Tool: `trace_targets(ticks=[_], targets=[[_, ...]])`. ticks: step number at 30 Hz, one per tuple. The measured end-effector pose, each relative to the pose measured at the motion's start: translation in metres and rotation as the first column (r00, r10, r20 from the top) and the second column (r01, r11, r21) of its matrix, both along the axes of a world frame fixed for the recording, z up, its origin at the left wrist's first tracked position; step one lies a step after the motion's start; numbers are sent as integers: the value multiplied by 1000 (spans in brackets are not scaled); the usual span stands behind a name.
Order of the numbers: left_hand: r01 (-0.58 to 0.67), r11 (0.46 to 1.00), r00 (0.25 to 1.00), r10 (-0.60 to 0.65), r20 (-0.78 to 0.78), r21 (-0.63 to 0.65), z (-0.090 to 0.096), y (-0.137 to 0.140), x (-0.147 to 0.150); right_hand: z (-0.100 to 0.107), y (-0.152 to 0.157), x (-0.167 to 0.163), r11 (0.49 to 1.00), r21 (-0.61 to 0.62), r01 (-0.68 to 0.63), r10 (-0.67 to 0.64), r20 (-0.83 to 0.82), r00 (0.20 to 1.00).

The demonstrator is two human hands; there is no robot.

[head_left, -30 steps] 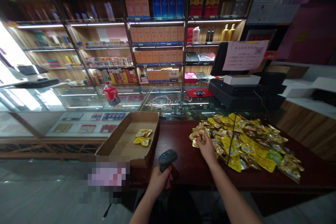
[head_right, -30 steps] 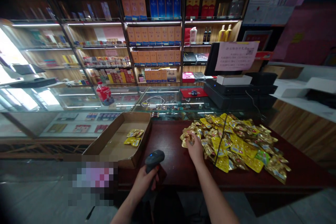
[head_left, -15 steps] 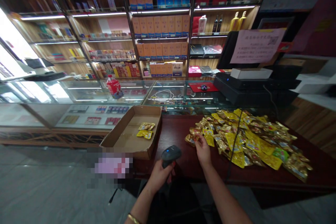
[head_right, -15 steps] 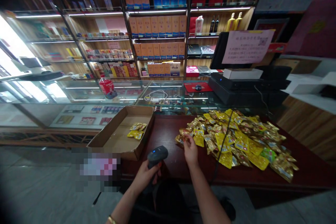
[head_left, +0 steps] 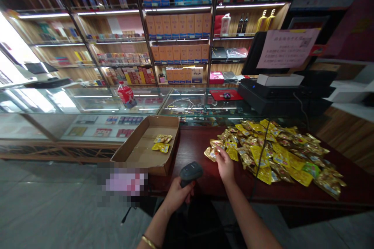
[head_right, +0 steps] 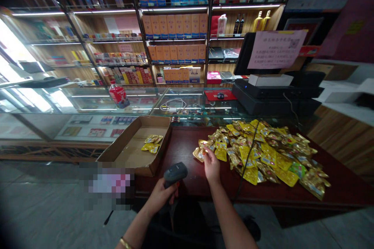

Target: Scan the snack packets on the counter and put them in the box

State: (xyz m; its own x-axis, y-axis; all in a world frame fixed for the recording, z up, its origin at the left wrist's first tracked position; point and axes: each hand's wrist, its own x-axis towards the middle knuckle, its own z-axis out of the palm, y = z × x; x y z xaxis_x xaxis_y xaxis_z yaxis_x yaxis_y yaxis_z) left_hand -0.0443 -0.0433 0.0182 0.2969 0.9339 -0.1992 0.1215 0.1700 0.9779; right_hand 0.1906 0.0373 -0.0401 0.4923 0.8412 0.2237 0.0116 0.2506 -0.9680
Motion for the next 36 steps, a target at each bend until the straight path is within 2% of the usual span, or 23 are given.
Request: trace_targets(ticks=[8,11,13,15,18,19,20,21,24,27,29,30,31,33,35,36], targets=[[-52,999,998,52,21,10,-3,4,5,2,-2,4,996,-86,-10,7,-36,999],[-79,997,996,79,36,-13,0,5,7,18,5,-3,995,-98,-8,4,-48,999],[-91,996,995,92,40,-27,2,6,8,38,17,-20,990,-86,-108,99,-106,989],[-99,995,994,100,35,-32,3,6,9,64,34,-50,955,-57,-290,276,-183,944],[-106,994,994,106,23,-29,2,6,9,99,61,-104,821,-31,-570,551,-220,805],[-110,994,994,110,19,-28,2,6,9,108,69,-120,775,-45,-630,611,-198,766],[-111,993,994,112,15,-28,1,7,9,114,75,-132,752,-77,-655,641,-144,754],[-111,993,994,112,11,-27,0,7,9,117,81,-139,756,-117,-644,641,-67,764],[-99,995,995,99,-7,-14,-2,7,8,116,86,-126,856,-202,-476,510,179,841],[-90,996,996,90,8,-12,-1,8,8,104,79,-71,934,-230,-274,336,298,894],[-98,995,994,99,36,-22,-1,7,8,94,70,-27,962,-247,-118,207,371,905],[-106,994,993,107,48,-27,-1,7,9,89,66,-7,964,-267,-22,142,440,887],[-113,993,992,115,54,-30,-1,7,9,84,63,10,951,-296,85,90,531,842],[-124,992,991,126,53,-34,-2,7,9,74,58,35,882,-356,309,60,735,675],[-127,992,991,128,43,-30,-3,7,10,65,58,48,798,-378,470,127,867,482],[-126,992,991,127,39,-25,-3,7,10,61,58,50,780,-374,501,164,896,414]])
